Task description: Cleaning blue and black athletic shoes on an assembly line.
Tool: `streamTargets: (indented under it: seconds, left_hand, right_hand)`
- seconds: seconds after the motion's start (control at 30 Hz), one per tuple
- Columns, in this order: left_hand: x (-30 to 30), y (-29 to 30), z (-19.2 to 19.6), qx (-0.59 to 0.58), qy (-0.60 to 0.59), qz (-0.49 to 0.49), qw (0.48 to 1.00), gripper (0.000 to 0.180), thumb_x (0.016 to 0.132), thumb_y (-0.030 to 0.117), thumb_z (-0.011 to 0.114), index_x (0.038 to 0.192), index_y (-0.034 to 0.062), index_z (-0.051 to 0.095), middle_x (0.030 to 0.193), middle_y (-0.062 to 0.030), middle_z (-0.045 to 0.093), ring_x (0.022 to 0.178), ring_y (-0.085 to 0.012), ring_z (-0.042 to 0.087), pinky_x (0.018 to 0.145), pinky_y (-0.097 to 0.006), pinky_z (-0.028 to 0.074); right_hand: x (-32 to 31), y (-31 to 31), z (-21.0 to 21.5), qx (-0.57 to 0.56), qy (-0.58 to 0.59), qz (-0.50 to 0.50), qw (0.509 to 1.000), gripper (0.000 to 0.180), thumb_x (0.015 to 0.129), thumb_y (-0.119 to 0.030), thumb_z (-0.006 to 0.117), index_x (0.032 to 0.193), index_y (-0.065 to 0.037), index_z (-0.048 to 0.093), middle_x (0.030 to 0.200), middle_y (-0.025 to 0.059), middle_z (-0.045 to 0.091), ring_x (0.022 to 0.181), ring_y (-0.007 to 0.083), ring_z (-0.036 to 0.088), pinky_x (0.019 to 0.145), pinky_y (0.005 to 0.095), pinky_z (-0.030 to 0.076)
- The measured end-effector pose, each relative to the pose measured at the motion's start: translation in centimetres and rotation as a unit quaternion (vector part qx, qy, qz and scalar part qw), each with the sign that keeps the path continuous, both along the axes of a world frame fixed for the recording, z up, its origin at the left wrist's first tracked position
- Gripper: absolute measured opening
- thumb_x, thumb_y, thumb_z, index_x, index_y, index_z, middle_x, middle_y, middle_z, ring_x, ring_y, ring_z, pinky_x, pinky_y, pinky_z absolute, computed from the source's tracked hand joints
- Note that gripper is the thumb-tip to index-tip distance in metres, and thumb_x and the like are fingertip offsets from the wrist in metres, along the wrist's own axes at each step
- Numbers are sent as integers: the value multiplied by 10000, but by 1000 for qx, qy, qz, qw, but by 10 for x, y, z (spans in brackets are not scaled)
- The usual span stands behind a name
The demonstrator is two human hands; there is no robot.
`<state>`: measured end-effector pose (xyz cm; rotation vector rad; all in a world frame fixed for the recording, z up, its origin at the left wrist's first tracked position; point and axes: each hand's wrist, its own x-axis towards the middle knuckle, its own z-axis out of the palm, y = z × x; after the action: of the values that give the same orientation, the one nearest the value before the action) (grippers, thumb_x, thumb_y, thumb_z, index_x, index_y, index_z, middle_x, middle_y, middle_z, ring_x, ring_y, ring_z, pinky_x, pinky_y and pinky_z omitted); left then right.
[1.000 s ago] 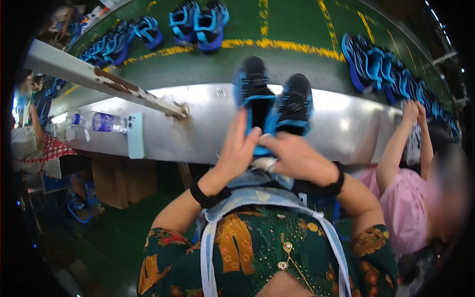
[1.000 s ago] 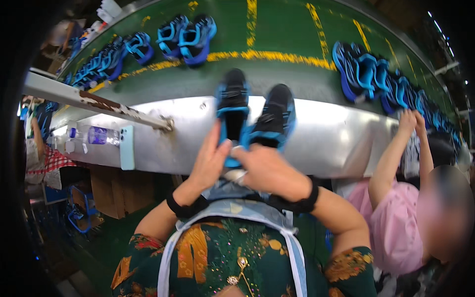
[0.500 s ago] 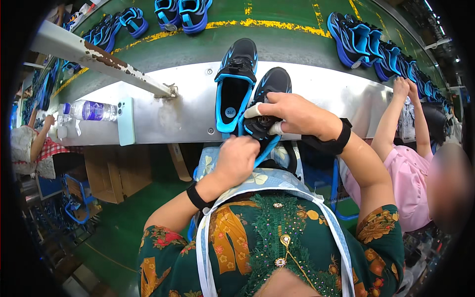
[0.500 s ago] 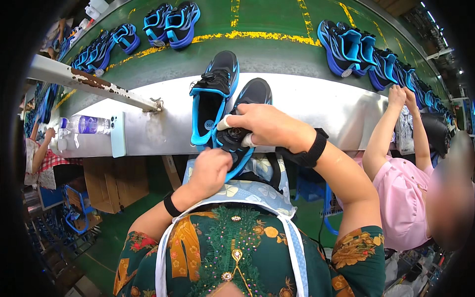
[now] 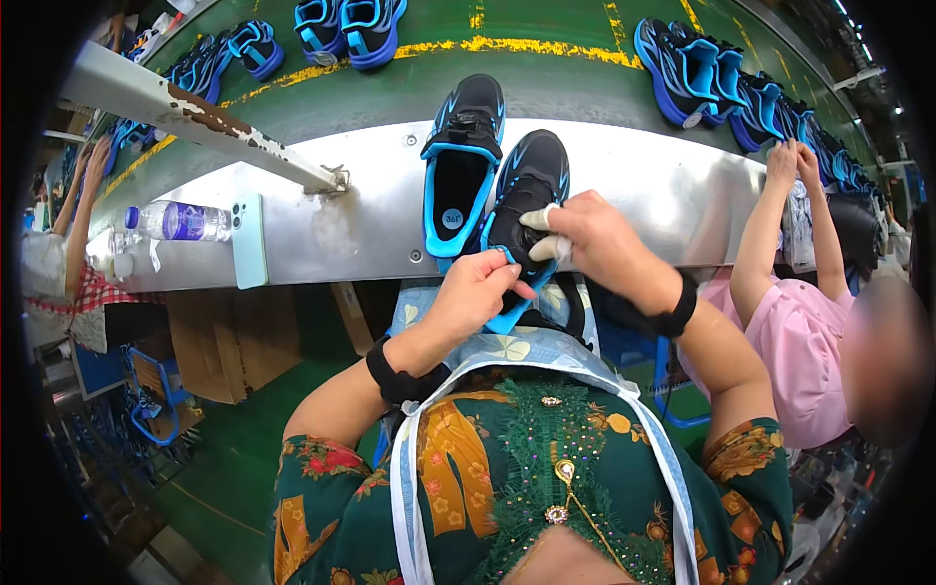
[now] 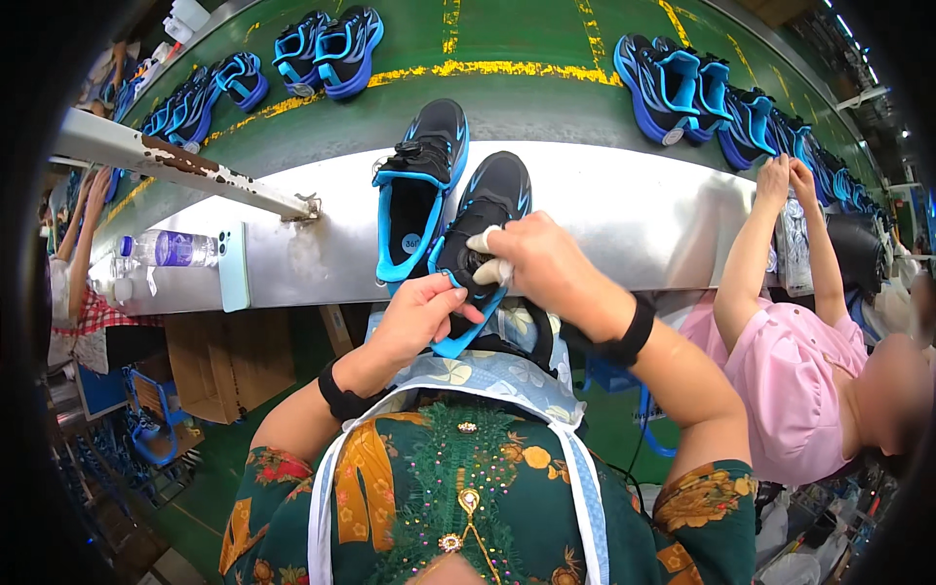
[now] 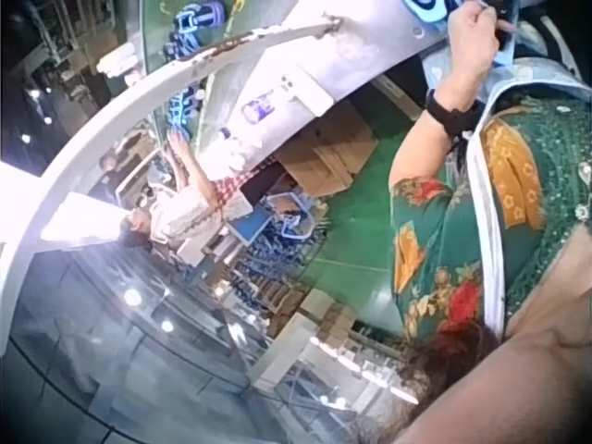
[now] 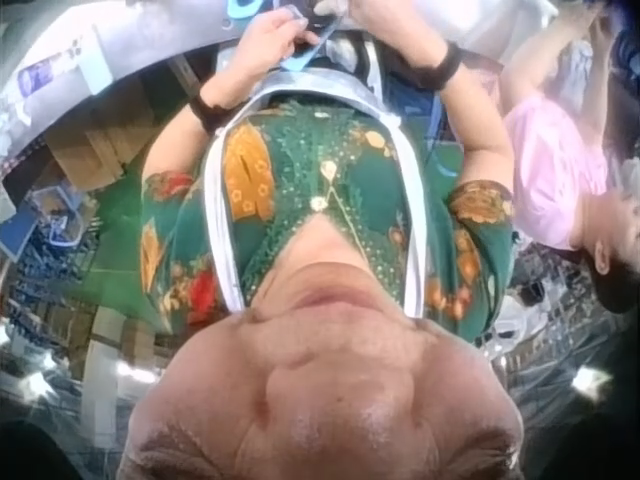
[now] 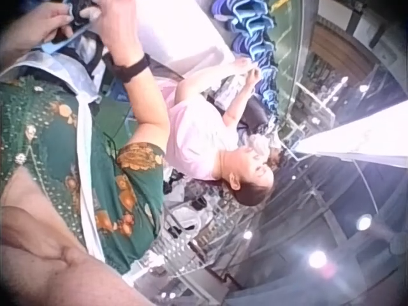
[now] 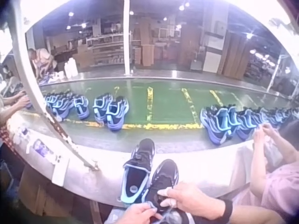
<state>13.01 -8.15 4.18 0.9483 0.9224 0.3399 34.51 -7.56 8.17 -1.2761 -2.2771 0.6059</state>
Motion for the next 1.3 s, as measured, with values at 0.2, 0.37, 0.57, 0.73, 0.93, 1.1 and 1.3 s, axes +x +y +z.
streamTargets:
  seconds: [0.2,0.37,0.57,0.73,0.93,1.1,1.3]
  left_hand:
    - [-16,7,24,247,34,-5,968,175,971,98,531,1031,-19,646,933,-78,692,661,-103,613,660,-231,513]
    - [-41,53,-4,458,253,193,830,517,851,164,703,1309,1,525,1203,-143,571,965,-209,583,707,-302,498]
    - [-61,65,-59,338,215,155,903,225,914,209,573,947,0,652,665,-138,621,596,-225,623,562,-400,454]
    - [-66,28,-45,434,134,263,851,226,935,221,625,909,2,677,704,-33,642,555,-91,584,483,-266,436]
    - [-62,36,-1,-17,-11,98,995,339,1008,294,524,1009,-30,626,888,-142,696,541,-111,565,447,-216,366]
    - [-45,30,-17,61,-29,115,991,252,1010,215,498,979,-7,614,809,-132,699,507,-76,504,465,-215,374]
    - [-41,7,-3,698,167,-10,696,293,841,294,673,987,43,633,942,-148,654,896,-324,586,775,-423,419]
  right_hand:
    - [17,36,29,-224,-89,34,970,361,769,-270,780,1026,-29,701,904,180,703,898,358,670,758,409,521]
    - [4,110,40,-44,0,43,998,745,715,-180,804,1398,-203,508,1033,122,644,789,265,584,737,344,513]
    - [-44,111,8,-122,-79,265,953,636,655,-16,745,1242,-203,587,1007,157,557,969,377,579,850,449,491]
    - [-68,82,5,-36,-188,222,956,574,700,-136,749,1233,-147,536,880,134,615,856,355,652,744,480,504]
    - [-48,89,20,-196,25,232,952,561,762,-76,715,1303,-99,567,1066,197,652,945,348,635,798,372,518]
    - [-60,60,7,-51,-80,75,993,258,843,-115,631,1083,-20,639,905,214,683,848,393,667,738,450,526]
    - [-44,64,42,-154,-76,88,981,388,877,-242,653,1239,-112,602,938,235,670,933,409,645,802,464,507]
